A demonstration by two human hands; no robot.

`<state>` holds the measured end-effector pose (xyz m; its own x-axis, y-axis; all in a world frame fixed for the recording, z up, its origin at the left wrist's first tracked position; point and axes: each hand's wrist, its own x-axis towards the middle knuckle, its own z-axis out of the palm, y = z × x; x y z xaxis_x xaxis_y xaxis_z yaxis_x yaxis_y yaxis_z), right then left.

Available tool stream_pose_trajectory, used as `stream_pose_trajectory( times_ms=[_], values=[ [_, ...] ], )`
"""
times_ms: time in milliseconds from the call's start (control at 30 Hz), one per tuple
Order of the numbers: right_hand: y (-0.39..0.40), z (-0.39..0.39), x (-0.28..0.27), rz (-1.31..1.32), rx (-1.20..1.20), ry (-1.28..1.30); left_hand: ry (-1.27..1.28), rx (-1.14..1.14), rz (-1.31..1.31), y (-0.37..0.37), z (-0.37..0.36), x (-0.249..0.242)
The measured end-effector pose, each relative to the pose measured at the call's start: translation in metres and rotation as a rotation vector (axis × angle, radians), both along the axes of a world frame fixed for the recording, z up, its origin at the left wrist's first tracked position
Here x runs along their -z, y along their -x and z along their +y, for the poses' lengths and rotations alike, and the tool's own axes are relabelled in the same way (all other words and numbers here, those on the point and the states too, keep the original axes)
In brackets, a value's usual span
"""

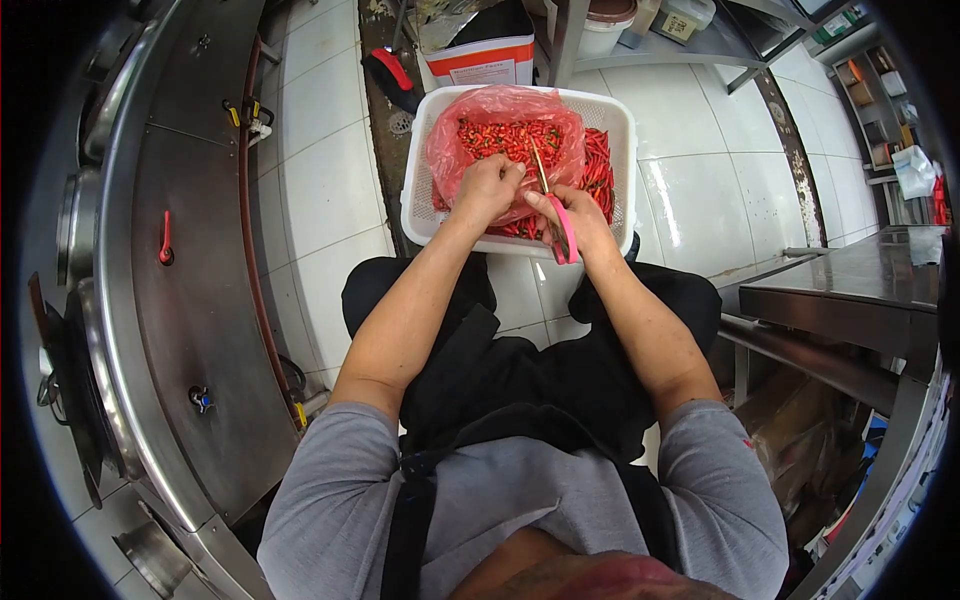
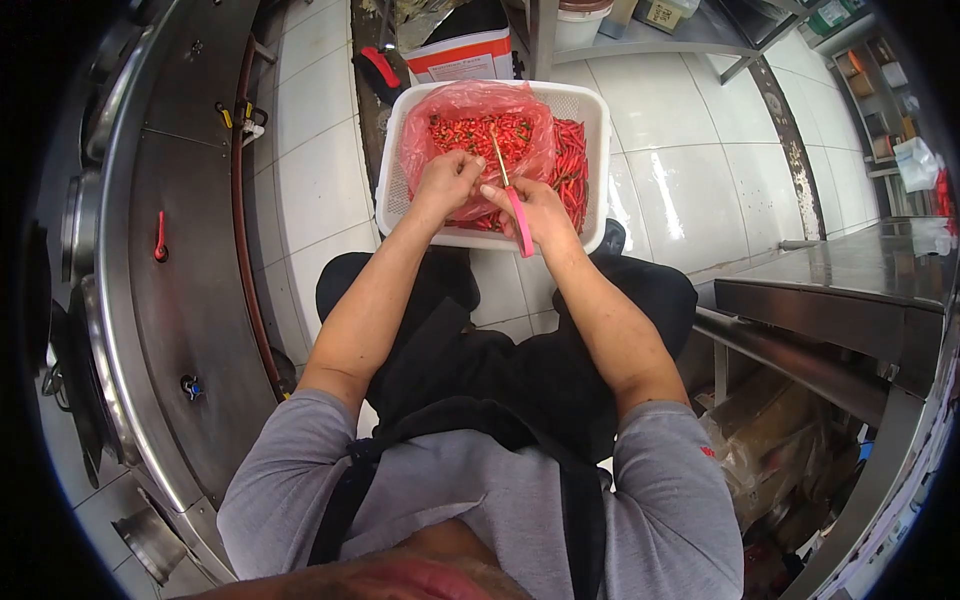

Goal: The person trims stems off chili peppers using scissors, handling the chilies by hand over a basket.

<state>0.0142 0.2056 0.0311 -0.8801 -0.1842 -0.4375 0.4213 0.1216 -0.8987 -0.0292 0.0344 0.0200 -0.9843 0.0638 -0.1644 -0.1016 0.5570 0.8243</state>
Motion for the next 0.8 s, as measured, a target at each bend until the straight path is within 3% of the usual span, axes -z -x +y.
stream_pose_trajectory(
  times_ms=[133, 367, 633, 800],
  values=[
    [0.000, 0.002, -0.002, -0.099, -0.061, -0.116, 0.196, -0.020, 0.045, 0.003, -0.005, 0.010],
    [-0.008, 0.000, 0.000, -0.055, -0.040, 0.019, 0.012, -0.104, -0.043, 0.017, -0.014, 0.024],
    [-0.002, 0.004, 0.009, -0.040, -0.019, 0.134, 0.035, 0.094, -0.055, 0.005, -0.004, 0.007],
    [0.000, 0.007, 0.002, -0.107, -0.089, -0.032, 0.113, 0.063, -0.038, 0.008, -0.008, 0.011]
  ],
)
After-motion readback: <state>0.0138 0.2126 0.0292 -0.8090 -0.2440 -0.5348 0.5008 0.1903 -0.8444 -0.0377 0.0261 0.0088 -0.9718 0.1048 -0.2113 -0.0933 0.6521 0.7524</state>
